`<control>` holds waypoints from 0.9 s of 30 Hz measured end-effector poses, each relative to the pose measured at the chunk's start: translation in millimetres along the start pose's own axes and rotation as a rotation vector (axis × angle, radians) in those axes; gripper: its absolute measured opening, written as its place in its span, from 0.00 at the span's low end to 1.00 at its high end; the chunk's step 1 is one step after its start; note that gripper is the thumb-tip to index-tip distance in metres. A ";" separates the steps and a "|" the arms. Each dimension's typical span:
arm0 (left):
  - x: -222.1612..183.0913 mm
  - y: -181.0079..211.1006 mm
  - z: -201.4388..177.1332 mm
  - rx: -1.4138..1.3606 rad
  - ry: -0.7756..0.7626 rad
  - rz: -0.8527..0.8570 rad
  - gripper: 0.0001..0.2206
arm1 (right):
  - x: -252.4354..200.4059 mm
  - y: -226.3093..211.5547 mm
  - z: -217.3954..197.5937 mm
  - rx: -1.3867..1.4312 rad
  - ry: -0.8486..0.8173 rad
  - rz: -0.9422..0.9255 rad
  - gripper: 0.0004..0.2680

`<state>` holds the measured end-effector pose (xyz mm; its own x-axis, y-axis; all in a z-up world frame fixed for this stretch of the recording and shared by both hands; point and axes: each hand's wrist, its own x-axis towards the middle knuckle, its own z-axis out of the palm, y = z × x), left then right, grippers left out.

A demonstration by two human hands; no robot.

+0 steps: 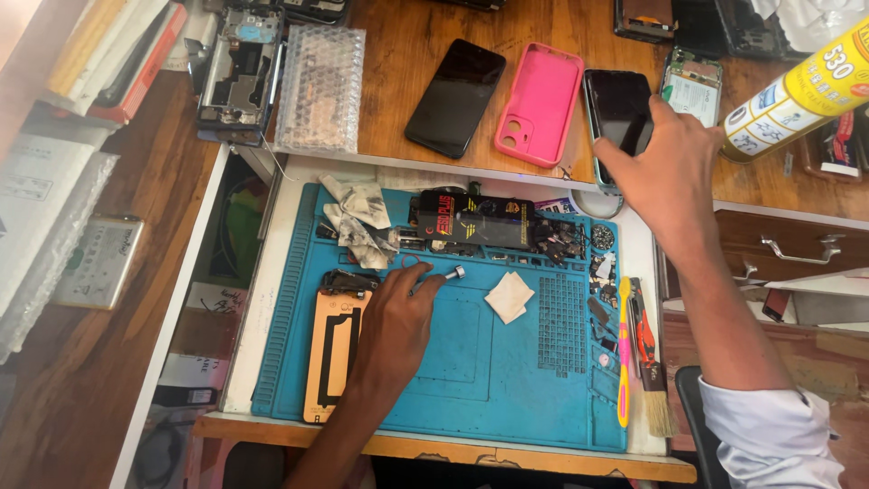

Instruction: The person disassembles a mobile phone on a blue mat, removing the battery and internal electronic components. They clean the edges of the phone frame with a scraper and liquid from a bottle before placing the screen into bubble wrap.

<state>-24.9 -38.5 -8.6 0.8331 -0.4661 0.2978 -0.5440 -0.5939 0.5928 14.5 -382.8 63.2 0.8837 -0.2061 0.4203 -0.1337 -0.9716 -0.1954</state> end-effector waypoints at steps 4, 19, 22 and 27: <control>0.3 -0.1 0.4 -0.013 0.012 -0.001 0.13 | 0.8 2.7 -5.5 0.071 0.087 -0.042 0.20; 5.0 5.7 -2.3 -0.118 0.109 0.070 0.09 | -46.2 -41.1 -58.5 1.877 -0.388 0.340 0.27; -0.2 12.8 -5.7 -0.440 0.069 -0.016 0.11 | -88.8 -68.3 -50.4 1.939 -0.555 0.482 0.25; -7.4 17.7 7.3 -1.402 -0.239 -0.264 0.26 | -149.0 -97.9 -12.1 1.972 -0.749 0.677 0.21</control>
